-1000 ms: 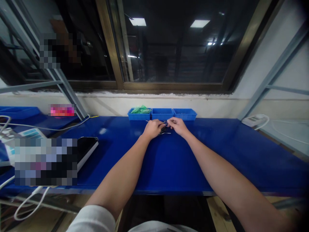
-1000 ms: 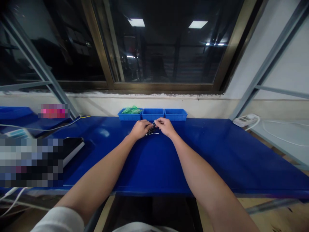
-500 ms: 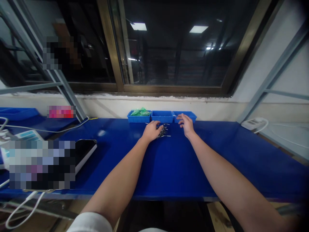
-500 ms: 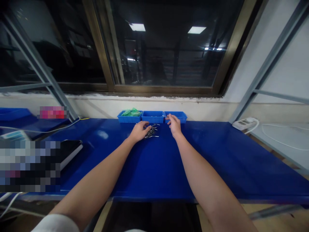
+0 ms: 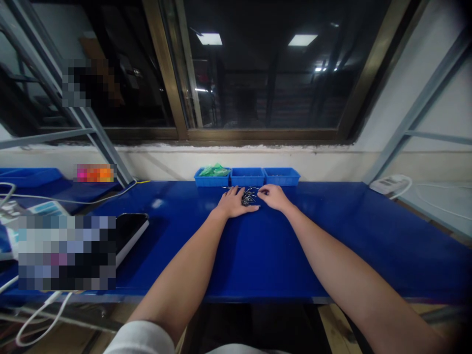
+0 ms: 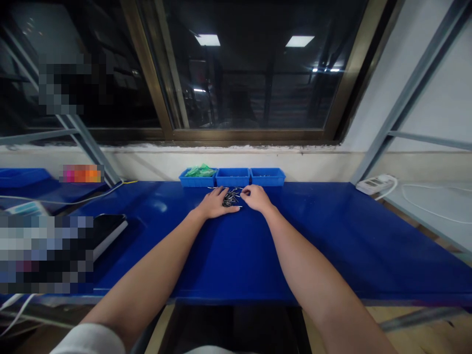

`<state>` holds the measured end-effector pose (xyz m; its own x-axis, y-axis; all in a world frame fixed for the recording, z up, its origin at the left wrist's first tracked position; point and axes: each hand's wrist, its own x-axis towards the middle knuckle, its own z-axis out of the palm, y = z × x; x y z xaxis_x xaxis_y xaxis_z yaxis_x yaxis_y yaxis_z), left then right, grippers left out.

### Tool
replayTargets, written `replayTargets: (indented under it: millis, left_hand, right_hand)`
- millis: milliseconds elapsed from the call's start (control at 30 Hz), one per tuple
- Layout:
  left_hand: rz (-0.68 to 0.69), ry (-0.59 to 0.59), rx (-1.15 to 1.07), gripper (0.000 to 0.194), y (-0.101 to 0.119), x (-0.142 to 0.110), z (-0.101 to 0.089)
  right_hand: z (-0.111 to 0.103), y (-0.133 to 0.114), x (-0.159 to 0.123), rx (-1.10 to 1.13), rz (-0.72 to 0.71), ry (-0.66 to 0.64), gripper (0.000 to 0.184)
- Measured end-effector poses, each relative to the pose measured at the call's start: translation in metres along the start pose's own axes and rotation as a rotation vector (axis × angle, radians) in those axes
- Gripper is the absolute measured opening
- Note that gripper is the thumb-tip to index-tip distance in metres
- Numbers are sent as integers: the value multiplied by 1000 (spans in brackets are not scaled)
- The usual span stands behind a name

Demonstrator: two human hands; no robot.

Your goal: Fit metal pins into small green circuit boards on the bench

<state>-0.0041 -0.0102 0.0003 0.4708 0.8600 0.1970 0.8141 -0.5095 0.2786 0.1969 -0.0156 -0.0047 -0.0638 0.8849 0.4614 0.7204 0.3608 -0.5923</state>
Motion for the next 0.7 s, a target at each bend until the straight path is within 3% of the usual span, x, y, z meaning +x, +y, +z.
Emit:
replayTargets:
  millis: [133, 467, 567, 700]
  left_hand:
    - [-9, -72, 19, 100, 2, 1, 3]
    - [3, -89, 77, 99, 4, -1, 2]
    - [9, -40, 67, 93, 3, 1, 3]
    - [114, 159, 34, 68, 6, 4, 0]
  right_hand:
    - [9, -10, -3, -185, -29, -40, 16]
    - [15, -19, 0, -372, 90, -133, 17]
    - [13, -18, 0, -405, 113, -114, 24]
    - [8, -18, 0, -380, 82, -62, 35]
